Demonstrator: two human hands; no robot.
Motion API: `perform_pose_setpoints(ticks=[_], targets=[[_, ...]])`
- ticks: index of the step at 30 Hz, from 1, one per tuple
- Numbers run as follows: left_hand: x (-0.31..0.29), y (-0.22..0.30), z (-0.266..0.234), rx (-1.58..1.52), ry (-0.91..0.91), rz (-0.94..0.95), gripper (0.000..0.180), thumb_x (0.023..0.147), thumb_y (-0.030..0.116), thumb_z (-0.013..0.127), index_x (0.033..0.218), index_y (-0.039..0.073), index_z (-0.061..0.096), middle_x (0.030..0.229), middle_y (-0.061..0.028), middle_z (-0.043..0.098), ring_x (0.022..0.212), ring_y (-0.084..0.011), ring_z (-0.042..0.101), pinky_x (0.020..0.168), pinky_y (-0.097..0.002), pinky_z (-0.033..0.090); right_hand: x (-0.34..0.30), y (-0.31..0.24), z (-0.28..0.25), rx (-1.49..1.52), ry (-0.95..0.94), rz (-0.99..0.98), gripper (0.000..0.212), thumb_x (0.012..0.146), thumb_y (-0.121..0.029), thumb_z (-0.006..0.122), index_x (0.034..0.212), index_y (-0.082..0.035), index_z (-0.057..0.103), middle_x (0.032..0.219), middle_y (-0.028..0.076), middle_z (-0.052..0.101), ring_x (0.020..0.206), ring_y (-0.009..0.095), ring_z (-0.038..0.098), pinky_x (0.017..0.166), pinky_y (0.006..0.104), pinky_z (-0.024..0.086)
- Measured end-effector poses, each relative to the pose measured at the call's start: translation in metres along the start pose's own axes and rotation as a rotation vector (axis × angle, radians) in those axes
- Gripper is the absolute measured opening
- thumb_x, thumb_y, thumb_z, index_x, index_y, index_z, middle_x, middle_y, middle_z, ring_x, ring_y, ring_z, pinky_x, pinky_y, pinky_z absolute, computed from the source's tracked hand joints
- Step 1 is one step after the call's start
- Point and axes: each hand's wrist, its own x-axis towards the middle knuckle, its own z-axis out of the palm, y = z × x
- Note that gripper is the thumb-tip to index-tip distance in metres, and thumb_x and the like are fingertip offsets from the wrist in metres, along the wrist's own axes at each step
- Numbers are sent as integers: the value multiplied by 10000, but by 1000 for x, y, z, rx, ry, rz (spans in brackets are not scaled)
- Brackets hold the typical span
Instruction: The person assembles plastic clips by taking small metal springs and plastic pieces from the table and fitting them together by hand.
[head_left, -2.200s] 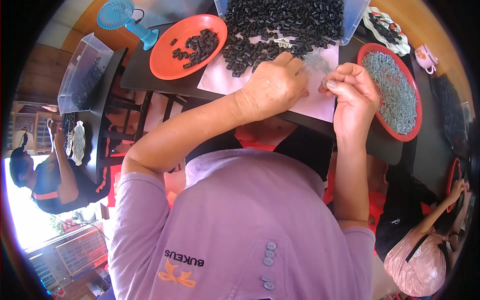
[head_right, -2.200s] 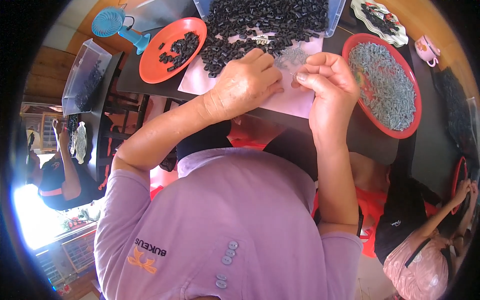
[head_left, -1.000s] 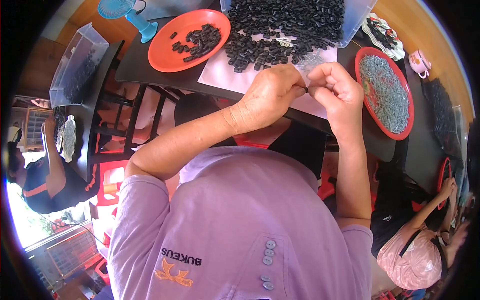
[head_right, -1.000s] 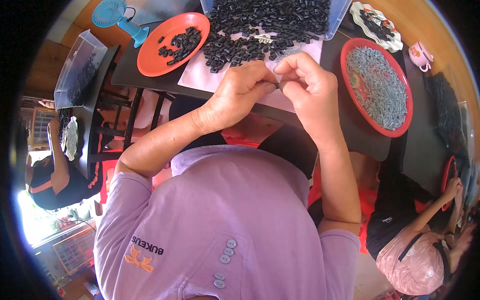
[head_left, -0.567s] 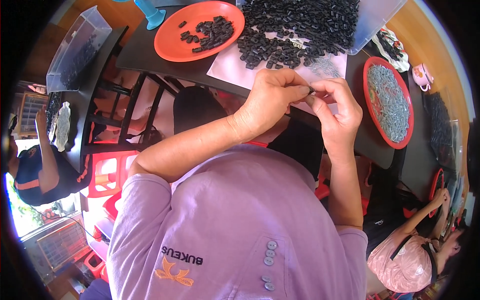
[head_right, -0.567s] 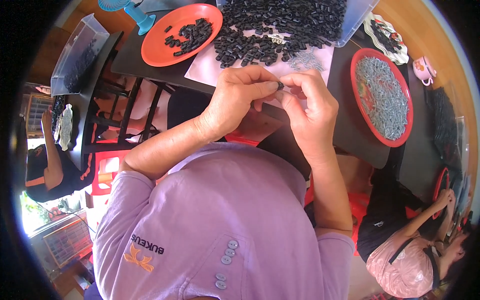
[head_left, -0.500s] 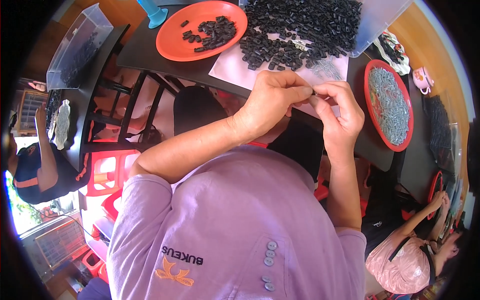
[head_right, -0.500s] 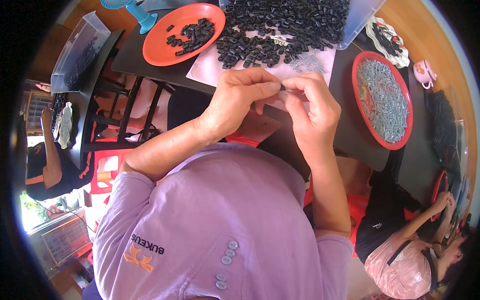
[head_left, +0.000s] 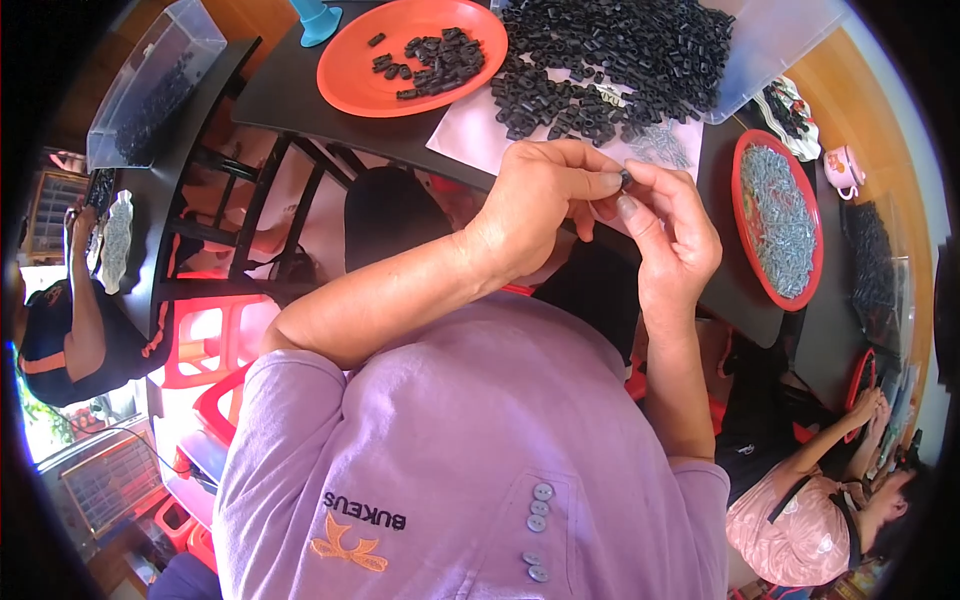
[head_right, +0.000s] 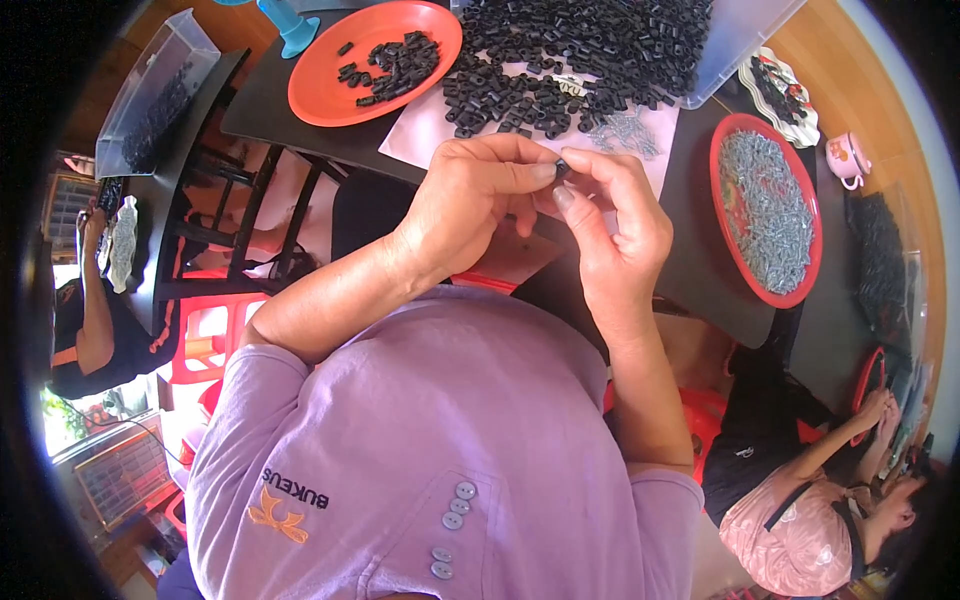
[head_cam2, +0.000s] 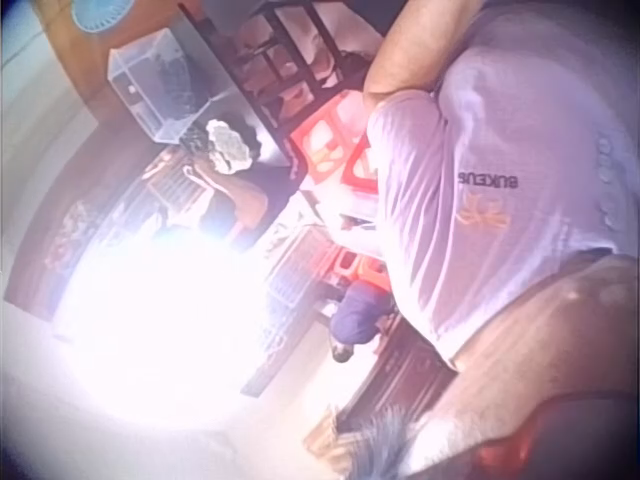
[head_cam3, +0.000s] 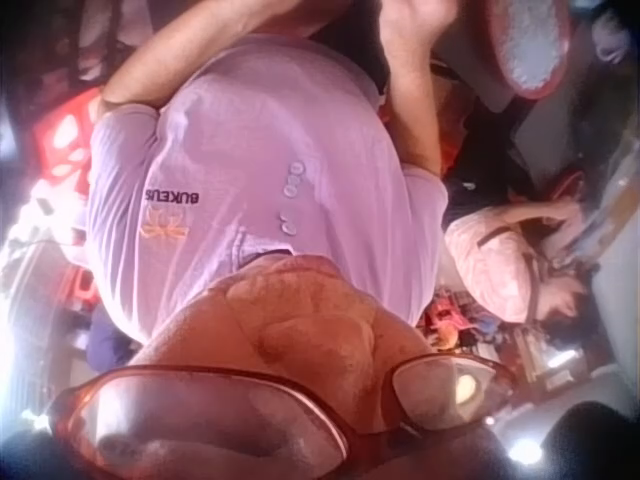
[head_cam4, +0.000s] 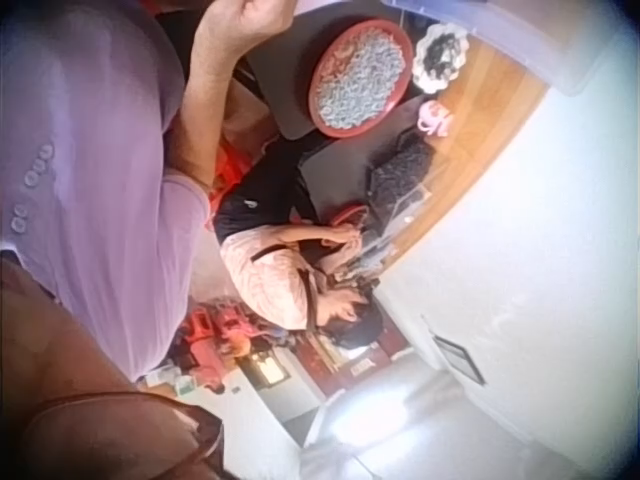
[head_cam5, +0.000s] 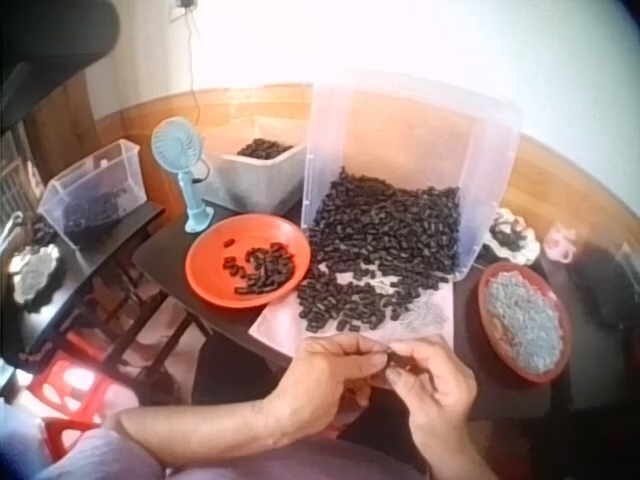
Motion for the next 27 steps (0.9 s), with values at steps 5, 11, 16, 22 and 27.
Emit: perform_pose_setpoints(ticks=[5, 11, 16, 22, 27], targets=[[-7, 3, 6, 15, 21, -35, 157, 920, 103, 649, 983, -34, 691, 873, -90, 680, 620, -122, 581, 560, -243, 472, 1, 1, -2, -80, 1, -105, 214, 814, 70, 696, 1019, 17, 665, 951, 66, 635, 816, 132, 619, 698, 249, 505], [-8, 9, 6, 42, -34, -26, 144, 895, 90, 672, 967, -31, 702, 817, -78, 681, 608, -111, 572, 568, -244, 468, 2, -4, -4, -77, 12, -149, 206, 801, 74, 707, 994, 14, 664, 949, 75, 640, 819, 140, 624, 680, 247, 510], [-9, 14, -15, 197, -38, 0, 121, 882, 72, 671, 939, -28, 706, 789, -74, 683, 620, -105, 578, 572, -233, 466, 11, -19, -9, -151, -254, 16, 178, 816, 26, 706, 990, 25, 667, 879, 40, 656, 791, 106, 612, 701, 233, 479], [-16, 20, -32, 298, 76, 174, 125, 861, 77, 687, 917, -34, 698, 777, -45, 662, 607, -75, 556, 542, -217, 456, 71, 3, -31, -528, -246, -99, 130, 792, 17, 604, 886, -35, 677, 827, 110, 679, 725, 250, 676, 653, 324, 508], [-9, 18, -40, 392, 111, 269, 138, 863, 91, 692, 927, -32, 696, 769, -38, 654, 602, -79, 564, 568, -216, 470, 103, 16, -6, -728, -406, -209, 137, 806, -76, 582, 870, -114, 697, 832, 80, 681, 763, 300, 660, 665, 414, 502]])
